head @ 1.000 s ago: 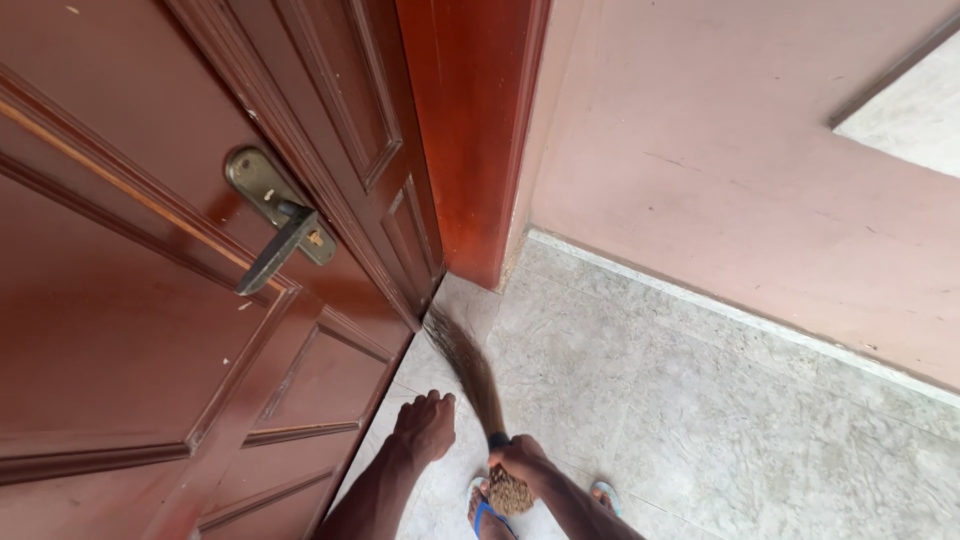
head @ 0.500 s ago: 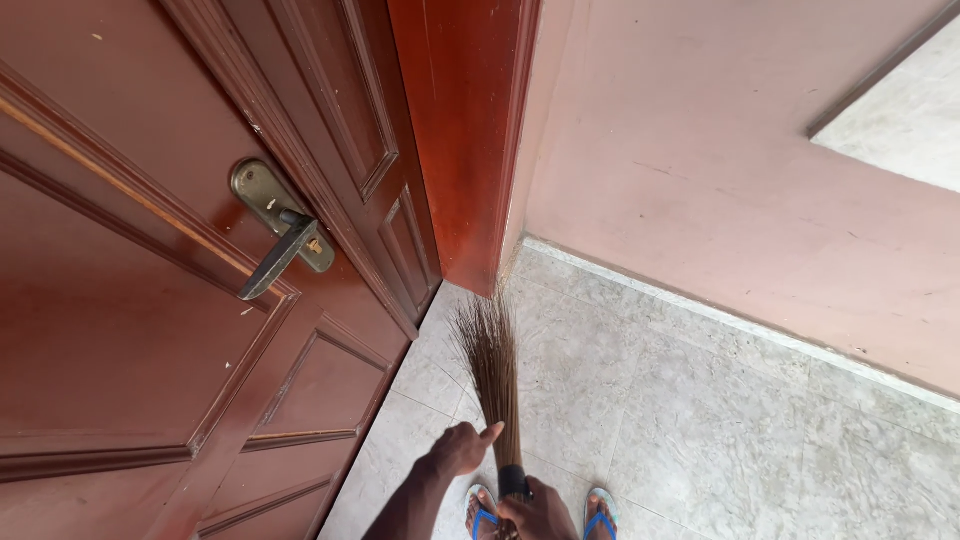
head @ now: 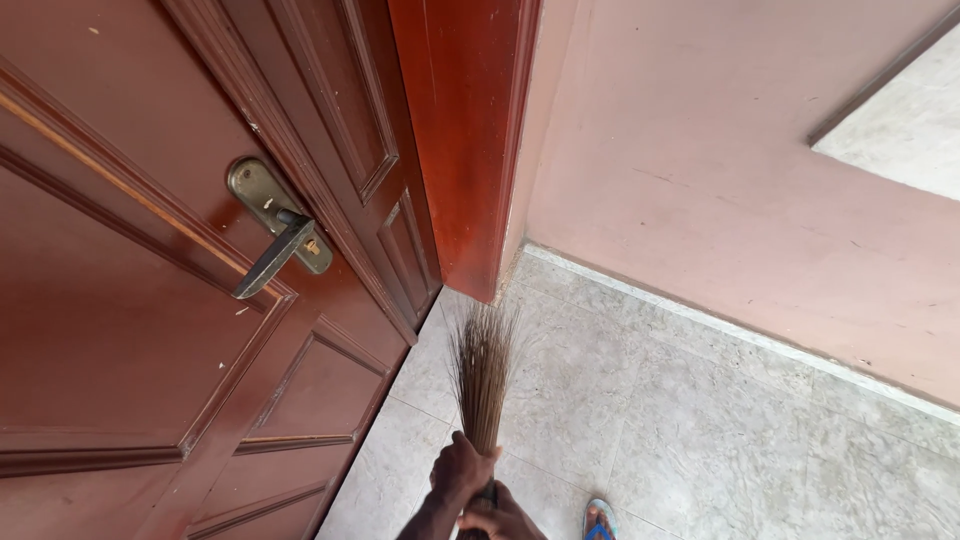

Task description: The person is sweeping the tiled floor of a balcony or entryway using a small hand broom.

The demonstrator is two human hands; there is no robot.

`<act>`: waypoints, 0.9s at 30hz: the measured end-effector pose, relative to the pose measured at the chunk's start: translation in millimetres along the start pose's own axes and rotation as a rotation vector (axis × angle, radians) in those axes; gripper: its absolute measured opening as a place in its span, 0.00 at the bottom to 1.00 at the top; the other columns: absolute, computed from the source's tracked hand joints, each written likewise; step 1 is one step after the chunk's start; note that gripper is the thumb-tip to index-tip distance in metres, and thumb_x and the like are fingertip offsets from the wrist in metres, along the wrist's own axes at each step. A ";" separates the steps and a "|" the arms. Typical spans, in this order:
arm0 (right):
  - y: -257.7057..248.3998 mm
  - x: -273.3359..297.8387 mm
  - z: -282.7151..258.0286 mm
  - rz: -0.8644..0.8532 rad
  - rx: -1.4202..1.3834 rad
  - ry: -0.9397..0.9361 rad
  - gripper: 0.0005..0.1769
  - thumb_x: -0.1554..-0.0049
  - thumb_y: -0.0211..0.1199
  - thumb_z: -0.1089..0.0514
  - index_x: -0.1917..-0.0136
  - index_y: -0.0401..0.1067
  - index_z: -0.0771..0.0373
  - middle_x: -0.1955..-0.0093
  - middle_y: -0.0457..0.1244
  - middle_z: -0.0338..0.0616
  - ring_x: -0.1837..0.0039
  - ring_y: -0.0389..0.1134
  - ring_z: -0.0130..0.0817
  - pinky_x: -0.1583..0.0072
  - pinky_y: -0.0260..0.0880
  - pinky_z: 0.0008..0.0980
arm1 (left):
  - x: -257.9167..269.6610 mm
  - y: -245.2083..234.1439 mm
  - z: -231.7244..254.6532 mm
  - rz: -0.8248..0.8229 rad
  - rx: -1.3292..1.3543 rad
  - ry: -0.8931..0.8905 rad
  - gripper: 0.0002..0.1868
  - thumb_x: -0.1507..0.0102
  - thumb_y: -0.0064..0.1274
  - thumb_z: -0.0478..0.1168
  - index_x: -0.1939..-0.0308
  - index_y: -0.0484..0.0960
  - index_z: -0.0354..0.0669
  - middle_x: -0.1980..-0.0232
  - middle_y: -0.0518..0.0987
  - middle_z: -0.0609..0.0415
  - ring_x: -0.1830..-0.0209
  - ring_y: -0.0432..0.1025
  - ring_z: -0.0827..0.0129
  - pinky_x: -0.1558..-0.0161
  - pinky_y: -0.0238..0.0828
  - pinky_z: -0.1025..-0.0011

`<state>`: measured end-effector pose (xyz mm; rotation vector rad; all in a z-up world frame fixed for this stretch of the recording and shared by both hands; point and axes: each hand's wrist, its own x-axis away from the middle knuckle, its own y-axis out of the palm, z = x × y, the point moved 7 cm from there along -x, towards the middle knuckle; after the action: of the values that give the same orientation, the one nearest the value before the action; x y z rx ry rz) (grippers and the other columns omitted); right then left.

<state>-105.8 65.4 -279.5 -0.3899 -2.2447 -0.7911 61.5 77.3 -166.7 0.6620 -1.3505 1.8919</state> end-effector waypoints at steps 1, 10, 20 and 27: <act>10.3 -0.7 -30.5 -0.028 -0.045 -0.002 0.44 0.48 0.69 0.67 0.24 0.52 0.69 0.46 0.67 0.58 0.45 0.68 0.45 0.44 0.70 0.41 | -7.3 -3.0 -6.2 0.001 0.048 0.016 0.39 0.39 0.59 0.67 0.43 0.71 0.34 0.45 0.79 0.36 0.44 0.77 0.45 0.43 0.77 0.53; 59.1 45.1 -73.4 -0.123 -0.656 0.244 0.44 0.56 0.58 0.60 0.26 0.54 0.66 0.41 0.67 0.67 0.46 0.75 0.58 0.43 0.79 0.51 | -40.9 28.4 -37.0 -0.298 0.667 -0.077 0.36 0.39 0.57 0.56 0.50 0.82 0.18 0.59 0.84 0.35 0.63 0.83 0.47 0.58 0.81 0.49; 65.5 15.5 -131.9 0.039 -0.157 0.135 0.37 0.51 0.65 0.63 0.28 0.62 0.56 0.51 0.69 0.53 0.56 0.74 0.45 0.53 0.78 0.42 | -67.8 -6.1 -39.5 -0.061 0.316 0.001 0.53 0.37 0.49 0.75 0.36 0.68 0.24 0.41 0.76 0.29 0.39 0.75 0.44 0.42 0.74 0.59; 22.4 -67.8 -145.4 0.110 -0.202 0.251 0.15 0.41 0.57 0.57 0.44 0.68 0.67 0.58 0.68 0.57 0.63 0.73 0.45 0.59 0.80 0.47 | -47.3 -42.2 -35.4 0.006 -0.059 0.110 0.48 0.37 0.49 0.67 0.25 0.55 0.37 0.31 0.67 0.34 0.31 0.68 0.47 0.34 0.69 0.54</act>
<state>29.2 -13.6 -237.3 -0.4774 -1.9018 -0.9555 123.8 107.4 -188.7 0.5175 -1.3339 1.8578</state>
